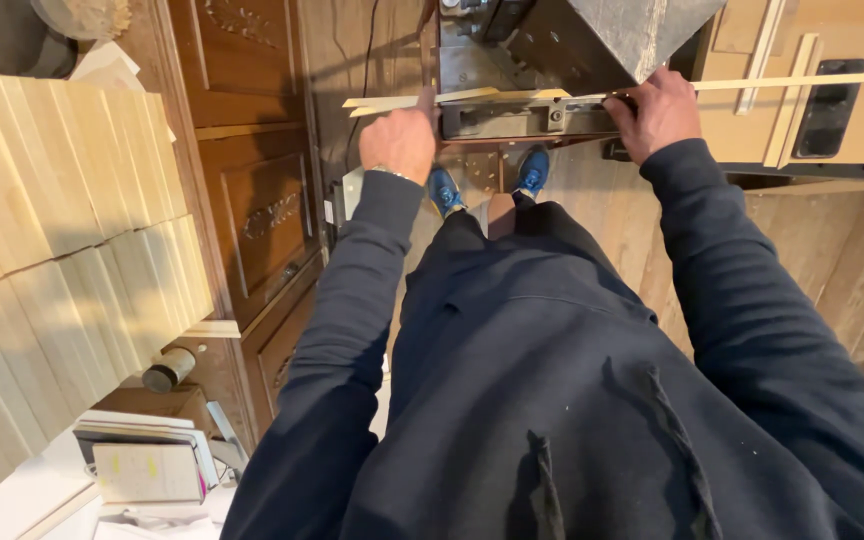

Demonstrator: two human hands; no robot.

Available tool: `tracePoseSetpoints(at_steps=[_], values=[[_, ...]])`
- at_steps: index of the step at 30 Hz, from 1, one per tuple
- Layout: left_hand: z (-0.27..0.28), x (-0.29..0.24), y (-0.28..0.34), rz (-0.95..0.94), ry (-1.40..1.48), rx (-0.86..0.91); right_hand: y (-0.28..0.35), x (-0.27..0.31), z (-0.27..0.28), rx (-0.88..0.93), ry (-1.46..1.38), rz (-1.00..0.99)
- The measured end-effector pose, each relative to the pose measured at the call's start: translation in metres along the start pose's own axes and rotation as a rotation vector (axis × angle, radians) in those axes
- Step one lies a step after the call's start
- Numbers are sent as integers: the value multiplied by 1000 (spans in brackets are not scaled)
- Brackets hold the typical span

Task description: Cutting wooden frame mouldings using a manual mitre trimmer machine.

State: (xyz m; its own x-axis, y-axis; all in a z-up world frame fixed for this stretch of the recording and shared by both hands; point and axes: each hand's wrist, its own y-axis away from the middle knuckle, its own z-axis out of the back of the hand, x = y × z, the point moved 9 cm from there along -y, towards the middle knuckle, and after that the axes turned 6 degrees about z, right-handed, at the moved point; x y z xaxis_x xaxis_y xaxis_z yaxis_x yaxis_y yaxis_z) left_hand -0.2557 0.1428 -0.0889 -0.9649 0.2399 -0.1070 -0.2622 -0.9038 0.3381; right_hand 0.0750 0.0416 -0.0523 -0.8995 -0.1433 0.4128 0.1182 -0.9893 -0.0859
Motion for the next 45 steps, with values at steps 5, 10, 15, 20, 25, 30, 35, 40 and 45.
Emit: tracePoseSetpoints(at_steps=[5,10,15,20,25,30,35,40,45], values=[[30,-4,7,-92,-79,-111,4,-10,-12,43,63,-45],[27,-8,-2,-181,-140,-141,5,-12,-12,42,66,-47],[23,-8,-5,-212,-196,-112,4,-8,-12,24,67,-44],[5,-8,-9,-248,-240,-124,-3,39,17,-56,165,-24],[19,-12,-5,-283,-250,-143,-1,116,23,-44,4,5],[28,-18,-2,-311,-240,-188,33,55,-20,-76,-488,-354],[36,-18,4,-331,-246,-243,53,15,-7,-115,-616,-516],[35,-17,5,-336,-236,-248,66,-1,-19,-151,-729,-566],[30,-15,2,-309,-265,-235,64,1,-4,-137,-708,-541]])
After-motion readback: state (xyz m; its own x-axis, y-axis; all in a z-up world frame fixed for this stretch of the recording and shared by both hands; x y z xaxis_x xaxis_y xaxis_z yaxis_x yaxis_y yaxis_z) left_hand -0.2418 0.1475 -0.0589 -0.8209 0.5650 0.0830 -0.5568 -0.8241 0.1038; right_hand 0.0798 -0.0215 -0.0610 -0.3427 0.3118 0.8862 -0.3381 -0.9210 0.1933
